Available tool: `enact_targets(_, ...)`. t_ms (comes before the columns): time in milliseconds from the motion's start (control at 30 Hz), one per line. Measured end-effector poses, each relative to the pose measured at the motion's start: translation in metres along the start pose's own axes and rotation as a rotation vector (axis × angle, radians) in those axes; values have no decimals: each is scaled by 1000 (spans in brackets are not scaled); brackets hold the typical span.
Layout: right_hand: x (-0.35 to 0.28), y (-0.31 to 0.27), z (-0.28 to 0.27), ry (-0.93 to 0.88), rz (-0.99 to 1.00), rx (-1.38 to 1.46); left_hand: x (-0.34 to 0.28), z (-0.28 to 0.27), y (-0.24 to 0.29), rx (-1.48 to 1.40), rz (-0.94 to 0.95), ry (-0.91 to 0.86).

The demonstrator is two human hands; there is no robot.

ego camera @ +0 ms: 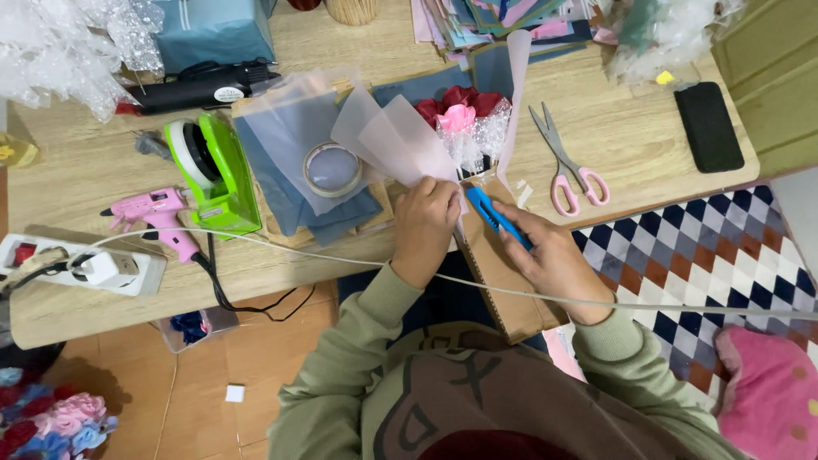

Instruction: The person wraps a bouquet of artificial flowers in a cardboard box using multiple layers of translucent and blue tissue paper. They use scissors to trim the paper and a utility knife to cut the cardboard, securing the layers with tape.

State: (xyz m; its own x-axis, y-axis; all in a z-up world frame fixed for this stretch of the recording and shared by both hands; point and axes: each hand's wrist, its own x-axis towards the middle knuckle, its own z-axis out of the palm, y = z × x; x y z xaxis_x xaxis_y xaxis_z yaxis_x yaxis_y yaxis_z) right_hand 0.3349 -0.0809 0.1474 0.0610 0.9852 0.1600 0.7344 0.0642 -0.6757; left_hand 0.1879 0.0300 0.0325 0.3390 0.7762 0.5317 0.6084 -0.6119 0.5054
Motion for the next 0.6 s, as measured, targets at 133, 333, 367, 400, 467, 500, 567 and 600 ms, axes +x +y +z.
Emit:
enact_targets(133,2,-1,4,-11,11,-28,-1,0,-1,-38,-8,20)
enact_targets(333,2,-12,6,-53,58,-138,0,-5,2,-53,-7,26)
enact_targets(367,2,-15,6,-69,65,-170,-1,-7,3,-47,1,30)
enact_targets(400,2,-18,5,-86,73,-203,-1,-8,3,-40,9,34)
enact_targets(467,2,-17,6,-97,78,-224,-2,-8,3,-54,8,34)
enact_targets(500,1,-17,6,-108,81,-246,-2,-8,3,-66,7,35)
enact_targets(567,0,-16,5,-125,89,-257,-1,-11,4,-71,6,36)
enact_targets(600,0,-15,4,-141,96,-267,0,-12,5,-74,4,37)
